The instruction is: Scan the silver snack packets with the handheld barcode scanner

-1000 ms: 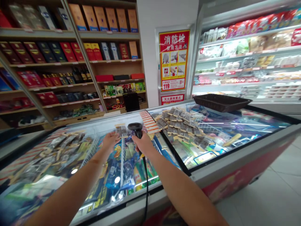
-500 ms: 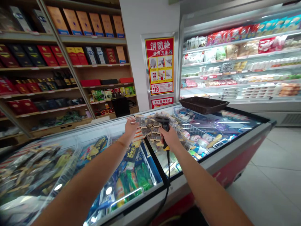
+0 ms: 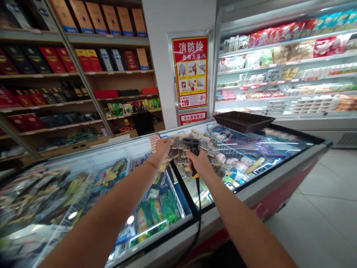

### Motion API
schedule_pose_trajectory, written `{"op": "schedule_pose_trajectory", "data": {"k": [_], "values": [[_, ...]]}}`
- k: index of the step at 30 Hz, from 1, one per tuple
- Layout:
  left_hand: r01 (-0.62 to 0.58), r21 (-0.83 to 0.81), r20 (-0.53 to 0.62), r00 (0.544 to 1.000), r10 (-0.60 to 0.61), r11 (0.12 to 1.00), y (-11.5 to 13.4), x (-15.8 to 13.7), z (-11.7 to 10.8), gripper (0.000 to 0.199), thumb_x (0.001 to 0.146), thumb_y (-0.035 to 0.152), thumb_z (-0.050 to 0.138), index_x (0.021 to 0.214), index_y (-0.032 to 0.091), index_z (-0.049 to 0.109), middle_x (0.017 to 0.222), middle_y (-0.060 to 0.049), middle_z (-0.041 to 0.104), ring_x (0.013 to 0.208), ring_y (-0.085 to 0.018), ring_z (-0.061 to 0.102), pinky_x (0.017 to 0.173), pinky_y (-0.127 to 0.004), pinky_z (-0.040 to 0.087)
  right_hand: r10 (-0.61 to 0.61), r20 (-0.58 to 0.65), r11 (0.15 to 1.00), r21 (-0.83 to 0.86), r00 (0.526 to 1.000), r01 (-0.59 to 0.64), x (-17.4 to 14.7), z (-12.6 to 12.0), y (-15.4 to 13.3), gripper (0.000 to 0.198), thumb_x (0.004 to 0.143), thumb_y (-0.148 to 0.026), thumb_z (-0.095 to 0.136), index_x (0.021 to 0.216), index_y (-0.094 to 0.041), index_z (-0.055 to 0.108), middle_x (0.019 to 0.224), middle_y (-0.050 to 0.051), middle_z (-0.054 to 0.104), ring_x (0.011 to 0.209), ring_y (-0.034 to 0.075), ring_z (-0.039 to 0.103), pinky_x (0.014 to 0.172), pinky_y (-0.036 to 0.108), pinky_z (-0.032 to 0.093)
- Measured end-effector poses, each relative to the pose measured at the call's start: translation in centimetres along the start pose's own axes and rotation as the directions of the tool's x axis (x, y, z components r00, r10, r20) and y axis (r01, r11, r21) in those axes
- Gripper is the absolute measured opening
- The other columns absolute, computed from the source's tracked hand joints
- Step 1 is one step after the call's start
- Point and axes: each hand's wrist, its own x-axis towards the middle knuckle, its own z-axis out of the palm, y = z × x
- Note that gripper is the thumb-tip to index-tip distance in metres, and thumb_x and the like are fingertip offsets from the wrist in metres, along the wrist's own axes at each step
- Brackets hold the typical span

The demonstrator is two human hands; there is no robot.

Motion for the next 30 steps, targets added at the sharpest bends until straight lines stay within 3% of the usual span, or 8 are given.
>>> {"op": "schedule_pose_trajectory", "data": {"k": [4,7,11,17,22,26,30], "values": [[0.054,0.086,-0.063,0.997,-0.048,0.995,-2.6,-0.3,-3.7,0.019,0.085,0.037,0.063,0.089,0.021,0.074,0.101,-0.012,0.074,0.112,-0.031,0.065,0.099,-0.04,0.044,0.028,0.023,0.999,-0.017,0.999,-0.028,-0.6,2.3,0.3,0.029,0.074,-0.035,0.072,0.089,-0.022,0.05,0.055,-0.007,0.052,0.037,0.011,0.047,0.035,0.024,0.038],[0.111,0.156,-0.116,0.989,-0.094,0.981,-5.7,-1.1,-8.0,0.022,0.084,0.036,0.063,0.097,0.021,0.072,0.11,-0.015,0.071,0.116,-0.033,0.062,0.099,-0.043,0.044,0.05,0.07,0.998,-0.027,0.996,-0.049,-1.5,5.1,0.6,0.031,0.074,-0.036,0.074,0.088,-0.023,0.049,0.054,-0.007,0.052,0.037,0.011,0.047,0.035,0.024,0.038],[0.196,0.249,-0.221,0.965,-0.142,0.948,-10.6,-2.3,-15.4,0.029,0.083,0.036,0.065,0.107,0.02,0.069,0.121,-0.02,0.065,0.125,-0.038,0.055,0.102,-0.049,0.041,0.072,0.153,0.997,-0.05,0.986,-0.065,-3.0,10.0,1.0,0.029,0.075,-0.033,0.073,0.085,-0.022,0.048,0.053,-0.008,0.051,0.037,0.01,0.046,0.034,0.022,0.036],[0.358,0.353,-0.413,0.889,-0.199,0.864,-17.5,-4.0,-27.8,0.03,0.082,0.033,0.065,0.107,0.016,0.062,0.127,-0.026,0.058,0.126,-0.044,0.05,0.102,-0.059,0.039,0.088,0.291,0.996,-0.027,0.953,-0.084,-5.3,17.8,2.1,0.028,0.076,-0.034,0.072,0.086,-0.022,0.049,0.054,-0.008,0.051,0.037,0.01,0.047,0.034,0.022,0.037],[0.41,0.494,-0.476,0.866,-0.156,0.767,-22.1,-6.0,-35.8,0.026,0.077,0.032,0.07,0.093,0.016,0.058,0.121,-0.023,0.06,0.13,-0.049,0.044,0.105,-0.068,0.032,0.124,0.345,0.992,-0.014,0.93,-0.127,-6.2,20.9,4.6,0.032,0.074,-0.037,0.073,0.091,-0.023,0.05,0.055,-0.009,0.051,0.037,0.01,0.047,0.035,0.022,0.036],[0.388,0.592,-0.444,0.889,-0.116,0.706,-24.2,-7.9,-38.4,0.021,0.075,0.03,0.072,0.073,0.019,0.055,0.108,-0.018,0.064,0.131,-0.05,0.043,0.109,-0.069,0.029,0.14,0.374,0.99,-0.076,0.917,-0.12,-6.1,20.5,6.2,0.033,0.072,-0.037,0.073,0.093,-0.023,0.051,0.055,-0.009,0.052,0.037,0.01,0.047,0.036,0.022,0.036],[0.297,0.67,-0.322,0.942,-0.094,0.681,-24.3,-9.3,-37.0,0.018,0.081,0.032,0.067,0.074,0.018,0.059,0.105,-0.02,0.065,0.126,-0.047,0.049,0.106,-0.066,0.034,0.143,0.368,0.989,-0.086,0.919,-0.12,-5.9,19.7,6.8,0.032,0.073,-0.036,0.073,0.092,-0.022,0.051,0.055,-0.009,0.053,0.036,0.01,0.047,0.036,0.023,0.037]]}}
